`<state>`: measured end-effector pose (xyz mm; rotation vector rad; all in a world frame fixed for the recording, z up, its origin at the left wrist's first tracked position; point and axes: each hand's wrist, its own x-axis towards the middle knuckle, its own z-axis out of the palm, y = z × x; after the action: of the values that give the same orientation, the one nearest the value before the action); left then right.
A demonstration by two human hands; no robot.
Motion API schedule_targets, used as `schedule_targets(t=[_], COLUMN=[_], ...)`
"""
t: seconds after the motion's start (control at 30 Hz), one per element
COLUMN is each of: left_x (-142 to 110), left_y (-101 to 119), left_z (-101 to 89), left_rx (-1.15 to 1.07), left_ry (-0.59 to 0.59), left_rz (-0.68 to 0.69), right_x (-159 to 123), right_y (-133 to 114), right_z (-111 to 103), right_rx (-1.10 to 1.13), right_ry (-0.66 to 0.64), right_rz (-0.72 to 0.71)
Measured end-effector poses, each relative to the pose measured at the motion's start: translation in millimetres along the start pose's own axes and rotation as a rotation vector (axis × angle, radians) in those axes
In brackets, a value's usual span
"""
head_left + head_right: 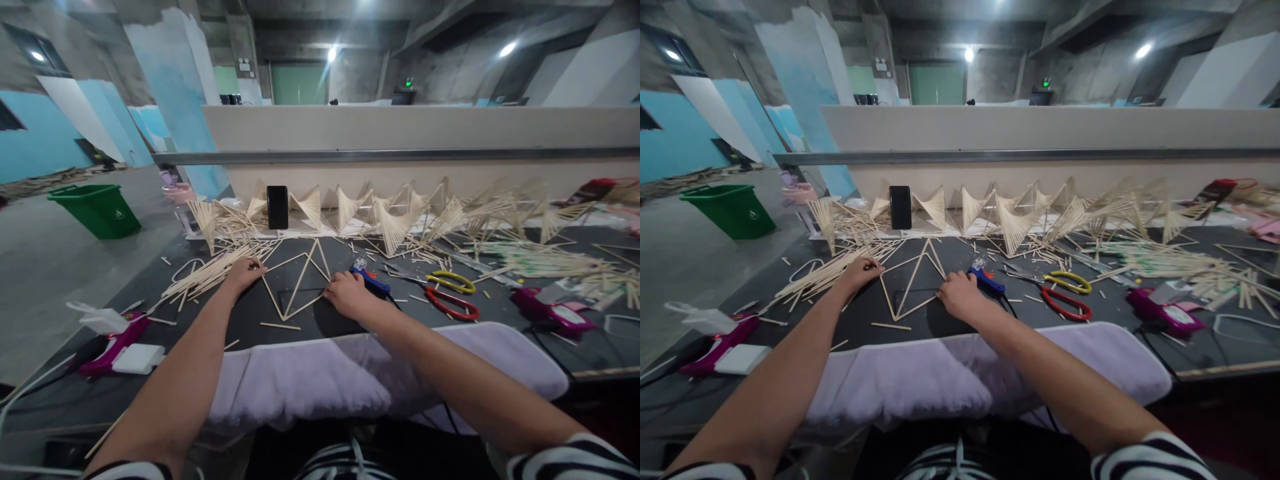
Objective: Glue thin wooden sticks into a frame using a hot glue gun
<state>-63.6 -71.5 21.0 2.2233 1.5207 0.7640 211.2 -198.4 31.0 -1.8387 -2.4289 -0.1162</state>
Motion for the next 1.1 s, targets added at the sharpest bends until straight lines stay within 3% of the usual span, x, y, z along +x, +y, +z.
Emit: schedule_targets(t=[0.13, 0.23, 0.33, 0.53, 0.73, 0.93, 1.1], left_x=[-4, -9, -13, -16, -20, -25, -23], left_y=[-1, 2, 4, 0, 2, 4, -2], left_z=[-4.2, -12.5, -21.5, -25.4, -26.9, -33.2, -30.0], left_rx=[0.011, -0.005, -0.066, -0.042, -0.101, -0.228, -0.191], left_ry=[-0.023, -0.190, -0.319, -0.322, -0.369, -0.646, -0.565], left_rz=[-0.094, -0.104, -0.084, -0.060, -0.082, -0.014, -0.005], right_x=[13, 17, 13, 7, 24, 38, 19], right_y=[10, 15, 13, 1, 8, 19, 16], right_z=[-1, -1, 3, 10, 13, 10, 6], right_rx=[-0.043, -0.064, -0.044, 0.006, -0.002, -0.011, 0.019], right_ry=[0.006, 0.059, 0.041, 0.029, 0.034, 0.016, -0.011], right_rz=[0.073, 0.171, 0.180, 0.109, 0.116, 0.191, 0.179])
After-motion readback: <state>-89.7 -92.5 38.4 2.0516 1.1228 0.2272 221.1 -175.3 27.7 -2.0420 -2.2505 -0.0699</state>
